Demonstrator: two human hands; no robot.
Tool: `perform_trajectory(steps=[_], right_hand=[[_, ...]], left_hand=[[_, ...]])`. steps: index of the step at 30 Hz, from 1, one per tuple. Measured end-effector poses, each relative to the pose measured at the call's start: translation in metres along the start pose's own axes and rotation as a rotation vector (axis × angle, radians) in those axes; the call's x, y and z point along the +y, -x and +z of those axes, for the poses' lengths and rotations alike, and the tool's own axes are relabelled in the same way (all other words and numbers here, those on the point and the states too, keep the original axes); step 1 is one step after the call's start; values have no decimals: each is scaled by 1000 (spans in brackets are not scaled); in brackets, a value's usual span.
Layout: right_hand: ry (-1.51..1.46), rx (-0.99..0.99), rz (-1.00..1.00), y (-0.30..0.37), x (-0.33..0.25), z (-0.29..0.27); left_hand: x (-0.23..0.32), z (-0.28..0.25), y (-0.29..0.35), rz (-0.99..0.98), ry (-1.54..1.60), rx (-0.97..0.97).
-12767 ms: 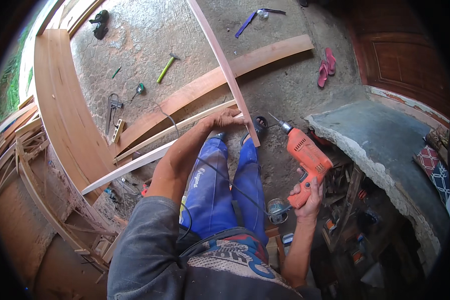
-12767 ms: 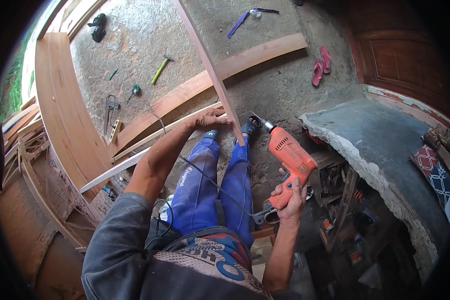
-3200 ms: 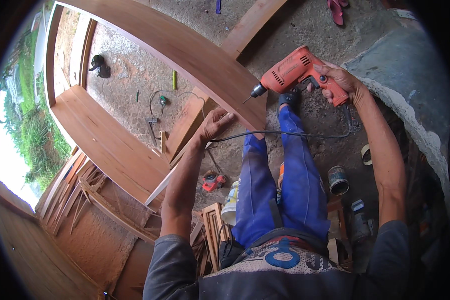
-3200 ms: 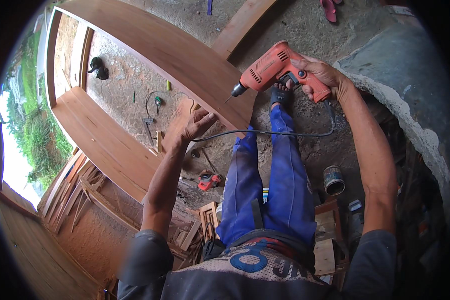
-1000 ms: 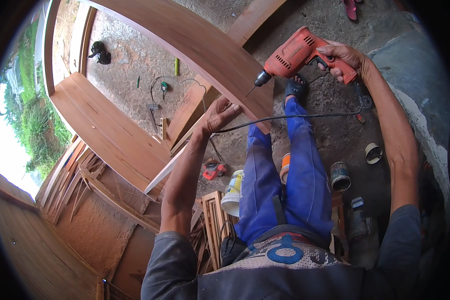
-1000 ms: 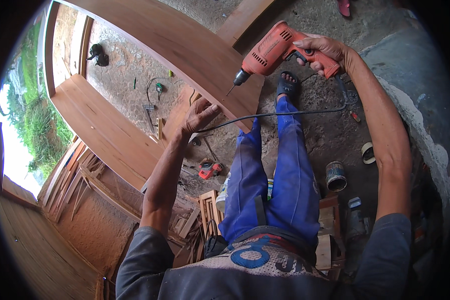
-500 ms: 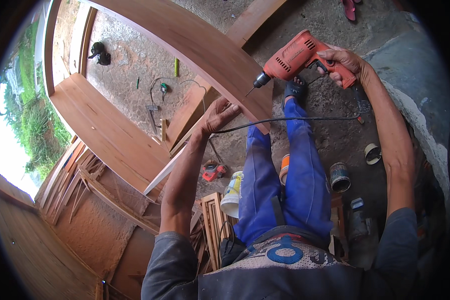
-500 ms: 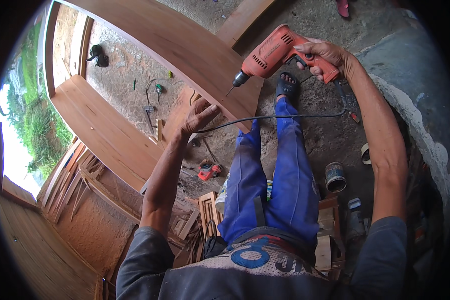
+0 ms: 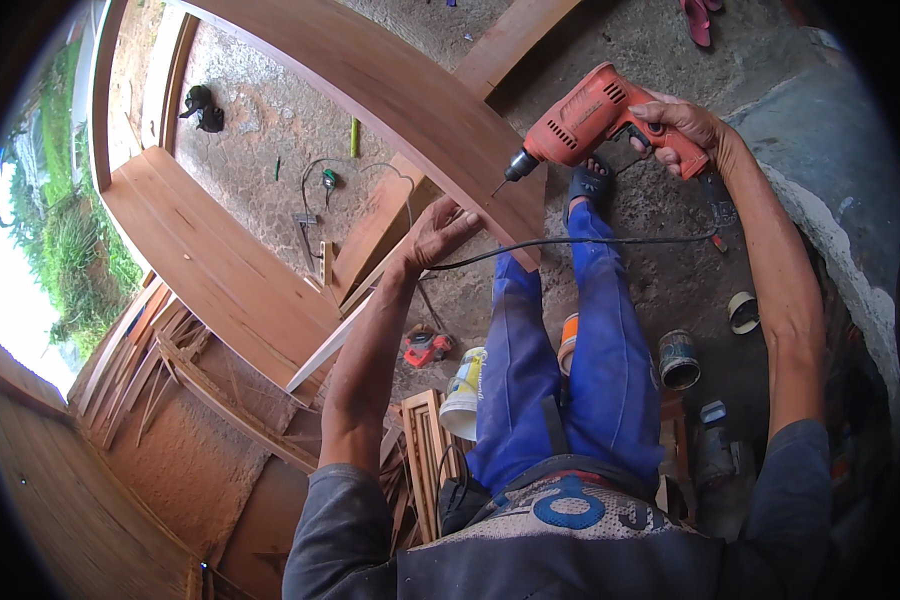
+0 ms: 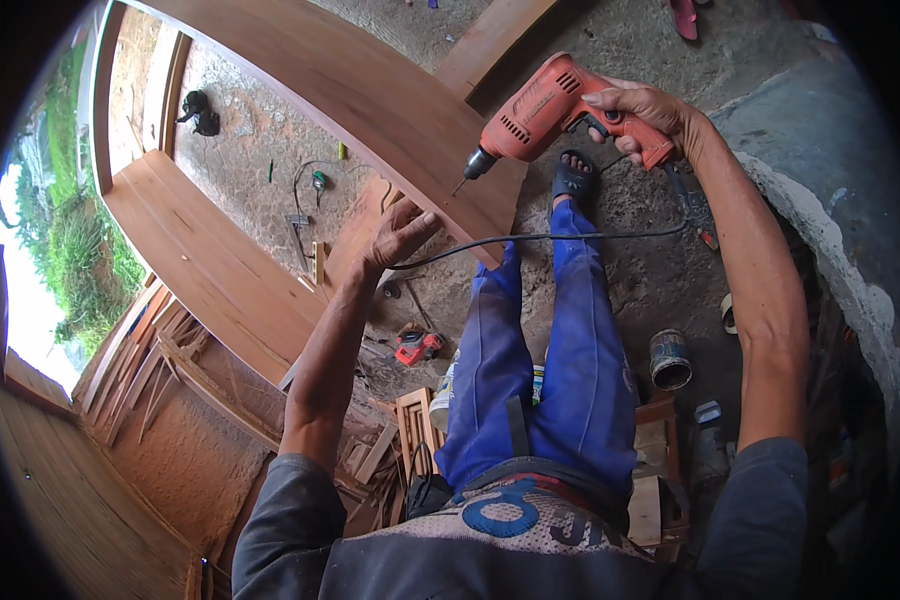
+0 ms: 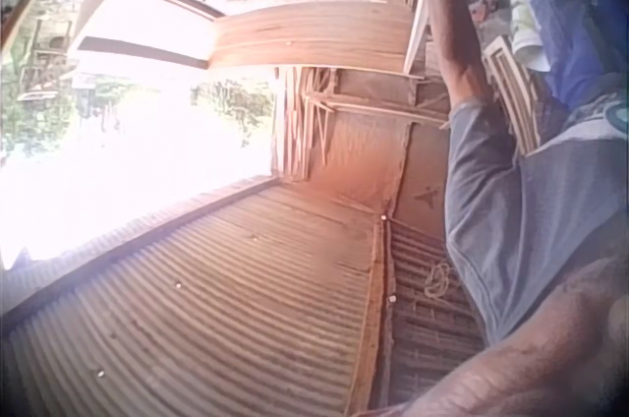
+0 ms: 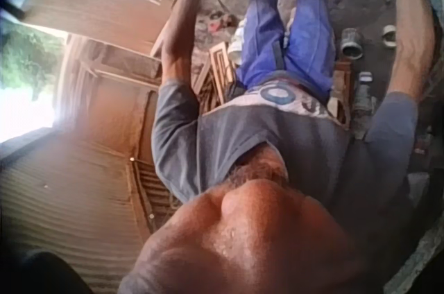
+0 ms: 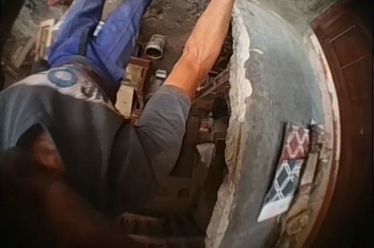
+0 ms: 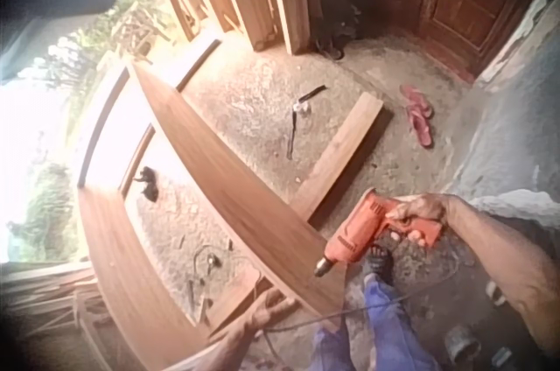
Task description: The person marks a wooden frame with a pencil, then uses a power drill to create pilot holes in the wood. They subsequently insert nails into the holes and hammer them flush with the surface to join the wooden pieces together.
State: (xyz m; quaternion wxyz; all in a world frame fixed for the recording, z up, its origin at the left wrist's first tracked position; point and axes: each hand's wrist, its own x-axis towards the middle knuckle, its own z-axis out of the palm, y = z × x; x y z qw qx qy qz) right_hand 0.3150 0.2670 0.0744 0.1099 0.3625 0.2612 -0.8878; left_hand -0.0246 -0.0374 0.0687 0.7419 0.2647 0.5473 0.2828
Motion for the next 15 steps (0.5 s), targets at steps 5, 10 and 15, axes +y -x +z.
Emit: perform_trajectory(steps=[5,10,15], right_hand=[[-9,58,-18,0,4,4],[-14,38,-9,1,1,6],[-24,52,-23,1,5,6]], left_hand=[[1,-2,0,10,4,3],[1,1,2,-7,44,-1],[0,0,0,7,29,-4]])
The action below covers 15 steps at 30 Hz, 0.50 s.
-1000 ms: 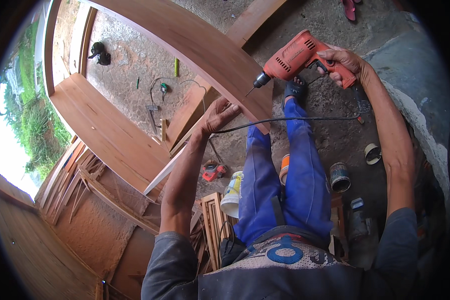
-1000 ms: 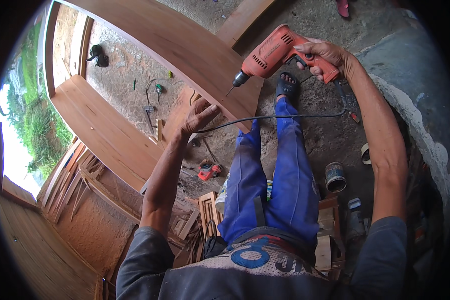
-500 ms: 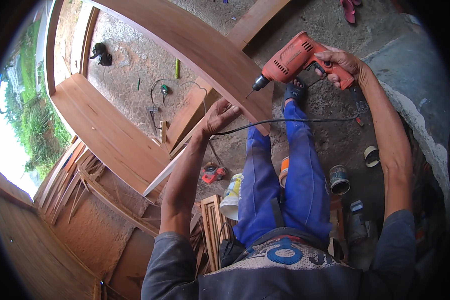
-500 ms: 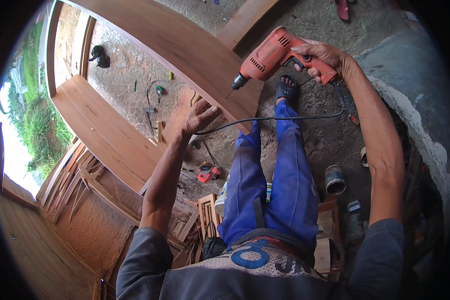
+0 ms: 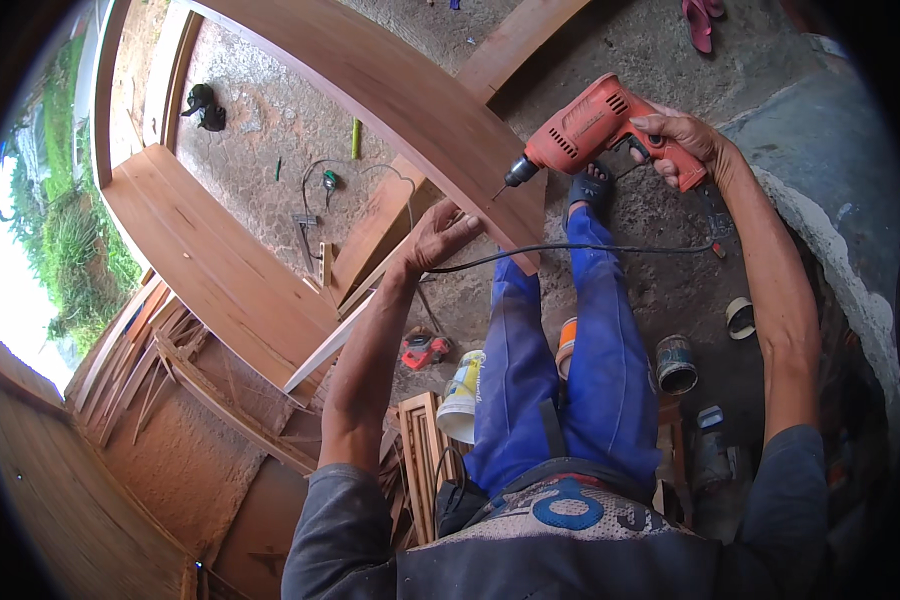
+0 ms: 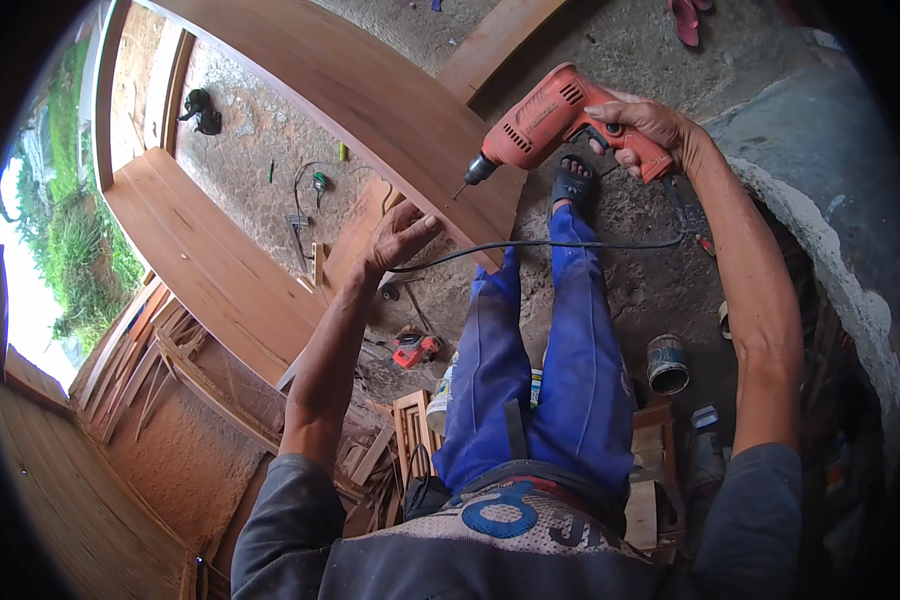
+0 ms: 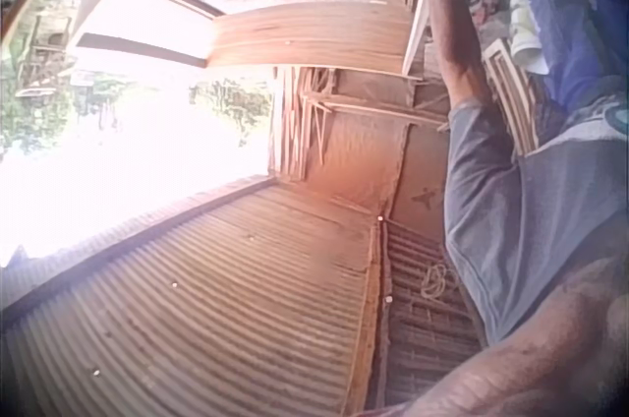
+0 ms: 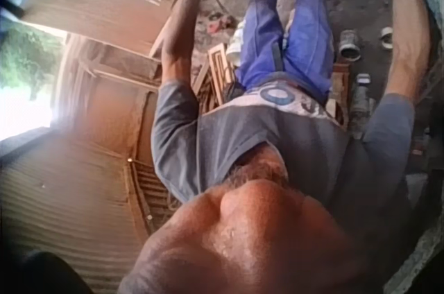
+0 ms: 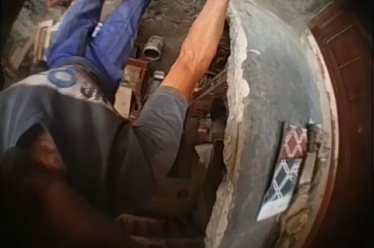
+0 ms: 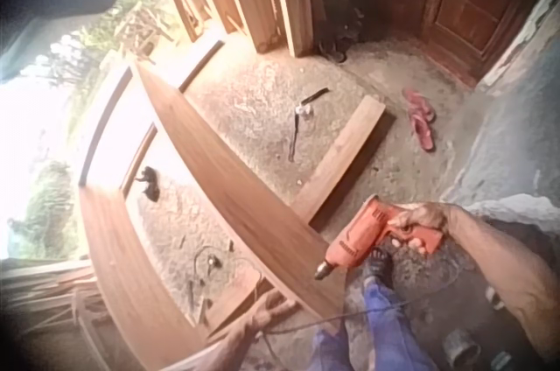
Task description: The person marks a wooden frame with a pencil, then uses a power drill to create pilot holes in the wood. They subsequently insert nails into the holes and hammer them flush with the surface to join the wooden pieces together.
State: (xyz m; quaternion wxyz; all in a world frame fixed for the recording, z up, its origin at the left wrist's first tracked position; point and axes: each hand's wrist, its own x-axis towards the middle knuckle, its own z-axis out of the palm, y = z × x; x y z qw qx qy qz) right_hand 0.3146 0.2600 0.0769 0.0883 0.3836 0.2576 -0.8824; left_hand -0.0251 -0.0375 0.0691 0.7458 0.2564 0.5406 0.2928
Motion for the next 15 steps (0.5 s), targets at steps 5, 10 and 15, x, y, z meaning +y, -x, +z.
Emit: perform_trajectory(steps=[5,10,15], right_hand=[[-6,-25,-7,-3,2,-3],[-33,-27,9,1,0,3],[-29,-38,6,-3,8,-3]], left_hand=[[-4,-2,-2,-5,-36,1],[1,-2,1,-14,-31,10],[5,2,-1,-1,7,6]])
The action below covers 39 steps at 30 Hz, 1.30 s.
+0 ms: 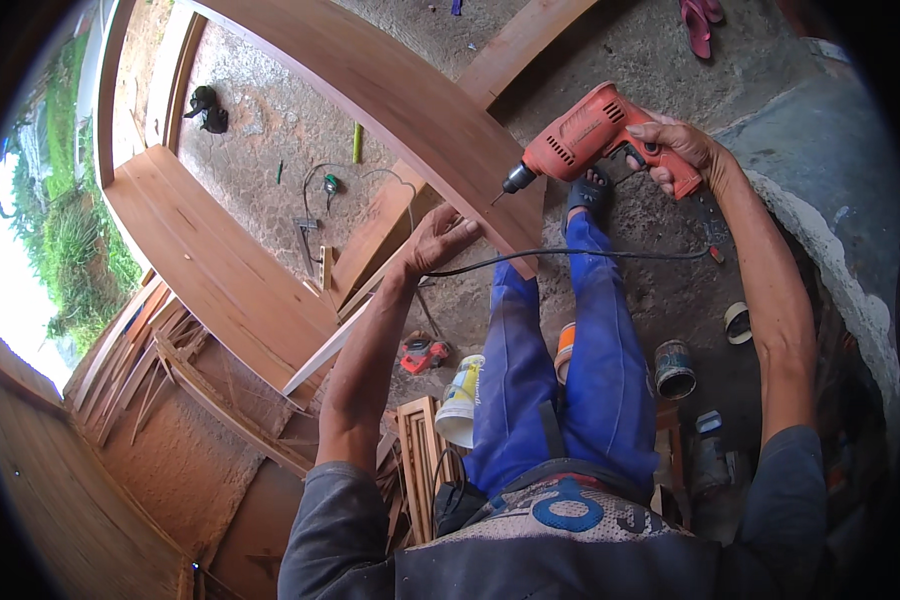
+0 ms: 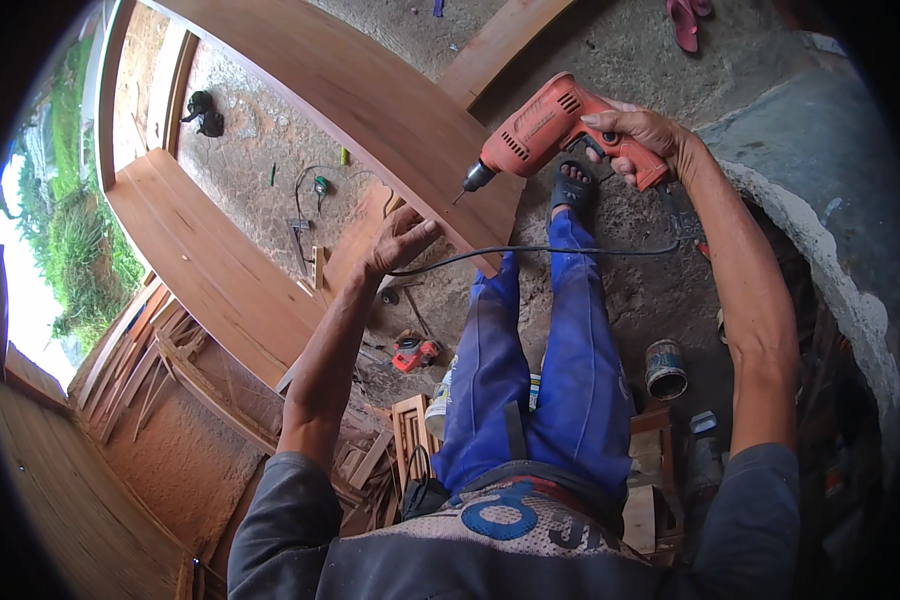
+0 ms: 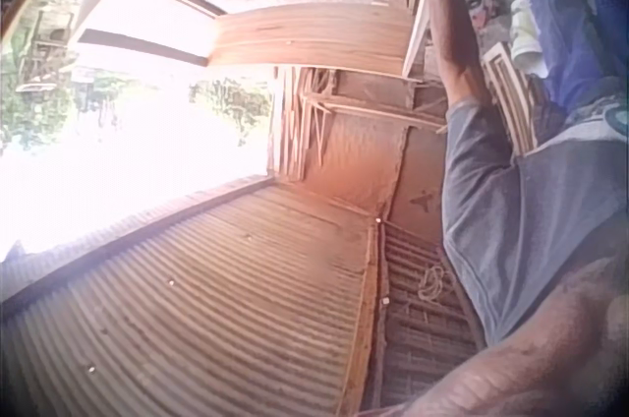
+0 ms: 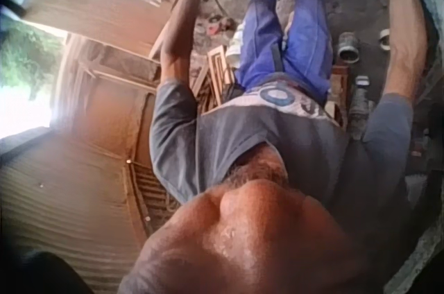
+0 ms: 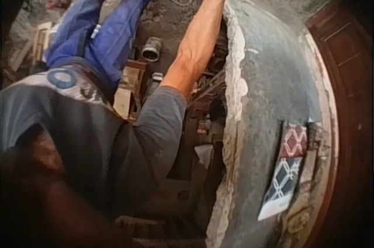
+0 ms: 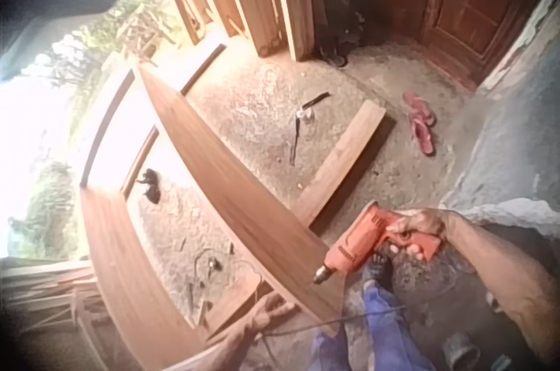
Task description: The person marks a wooden frame with a pencil, then uses a power drill to create pilot holes in the wood. They subsequently insert nails into the holes and hammer them flush with the surface to join the wooden pieces together.
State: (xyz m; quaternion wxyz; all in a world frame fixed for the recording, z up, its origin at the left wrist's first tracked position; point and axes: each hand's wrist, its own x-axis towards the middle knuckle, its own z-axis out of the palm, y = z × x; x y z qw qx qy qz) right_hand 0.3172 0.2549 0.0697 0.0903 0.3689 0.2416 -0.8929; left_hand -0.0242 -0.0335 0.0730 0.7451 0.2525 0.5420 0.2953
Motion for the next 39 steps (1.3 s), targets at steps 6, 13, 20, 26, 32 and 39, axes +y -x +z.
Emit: perform_trajectory(steps=[6,13,20,26,32,39], right_hand=[[15,-3,8,1,-9,4],[7,18,8,4,-9,13],[22,25,-34,3,-10,18],[17,10,-17,2,-9,15],[6,3,13,3,-8,14],[15,-10,-39,6,-7,18]], left_hand=[[-5,-2,-2,-32,52,-20],[2,0,2,-21,3,-4],[3,-3,3,-8,-46,-4],[7,1,3,-17,-10,-14],[9,1,2,-31,13,-29],[8,0,0,-12,-29,-28]])
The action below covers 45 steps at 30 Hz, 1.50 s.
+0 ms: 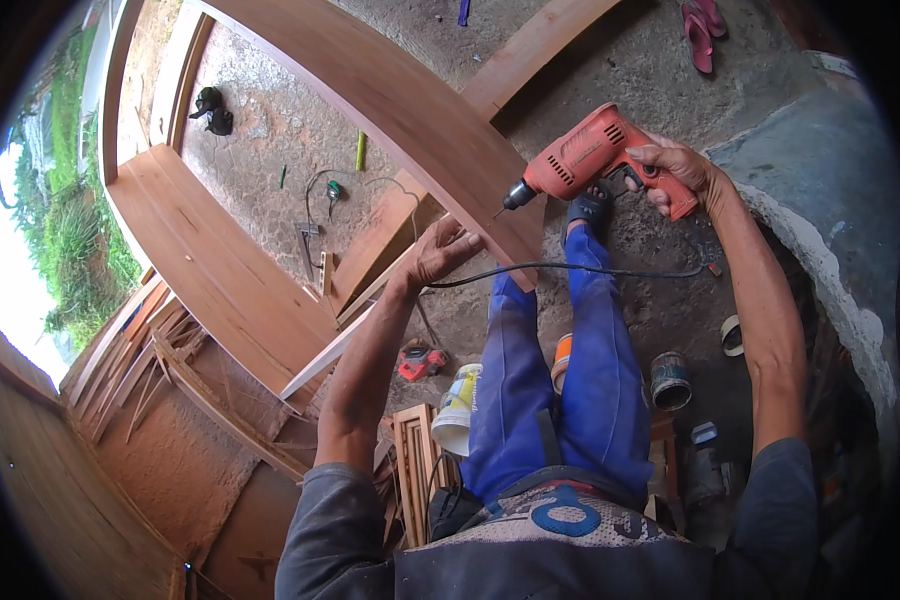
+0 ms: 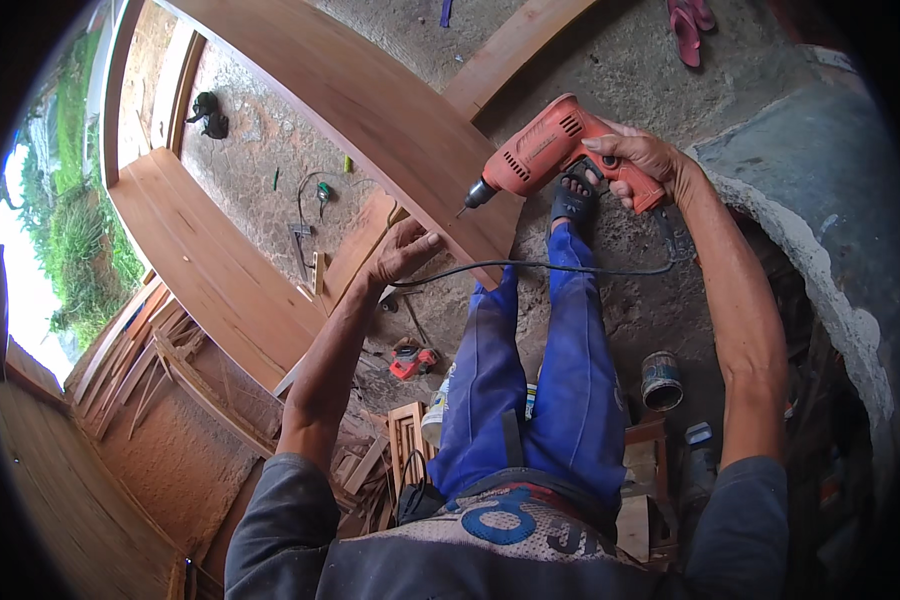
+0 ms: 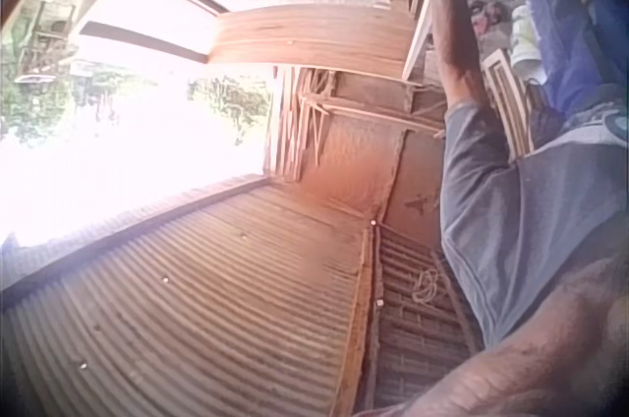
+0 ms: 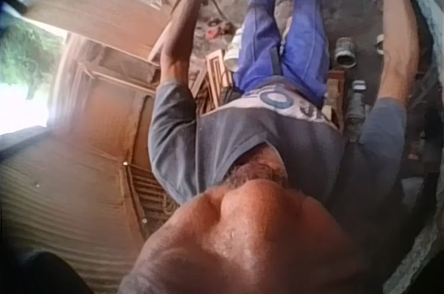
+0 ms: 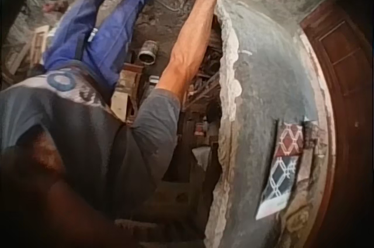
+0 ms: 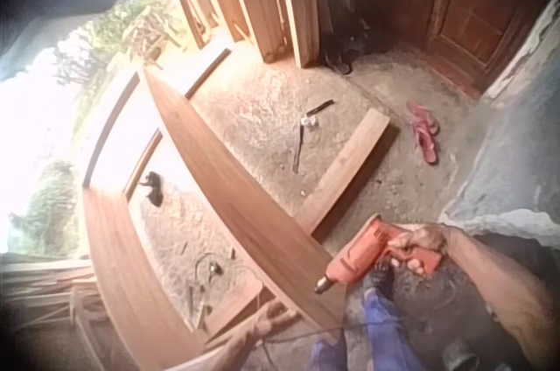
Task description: The person marks a wooden frame with a pencil, then uses a power drill to create pilot holes in the wood. They subsequently insert nails into the holes and hammer them flush with the surface to join the wooden pieces together.
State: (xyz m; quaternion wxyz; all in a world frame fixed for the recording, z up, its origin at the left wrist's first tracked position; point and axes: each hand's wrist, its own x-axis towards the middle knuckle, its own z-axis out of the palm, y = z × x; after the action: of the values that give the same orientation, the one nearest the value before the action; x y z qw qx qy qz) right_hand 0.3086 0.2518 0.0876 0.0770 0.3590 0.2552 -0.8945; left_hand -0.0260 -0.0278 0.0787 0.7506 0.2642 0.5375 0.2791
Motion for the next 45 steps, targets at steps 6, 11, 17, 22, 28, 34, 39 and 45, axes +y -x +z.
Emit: perform_trajectory(steps=[6,11,17,22,28,34,39,45], right_hand=[[-40,0,1,0,4,1],[-11,24,17,0,-2,11],[-100,1,-13,2,16,-4],[-103,58,-41,30,-6,-30],[-264,220,-290,64,31,-35],[-495,232,-515,99,73,57],[-454,119,-522,121,63,133],[-203,98,-554,113,17,240]], left_hand=[[1,-1,2,-30,23,-2],[5,1,6,-15,-15,11],[10,5,3,16,15,-1],[9,4,4,64,-28,-12],[-1,-5,1,87,-215,14],[59,5,44,-143,-630,200],[39,42,102,313,-707,1021],[-24,96,186,324,-379,1157]])
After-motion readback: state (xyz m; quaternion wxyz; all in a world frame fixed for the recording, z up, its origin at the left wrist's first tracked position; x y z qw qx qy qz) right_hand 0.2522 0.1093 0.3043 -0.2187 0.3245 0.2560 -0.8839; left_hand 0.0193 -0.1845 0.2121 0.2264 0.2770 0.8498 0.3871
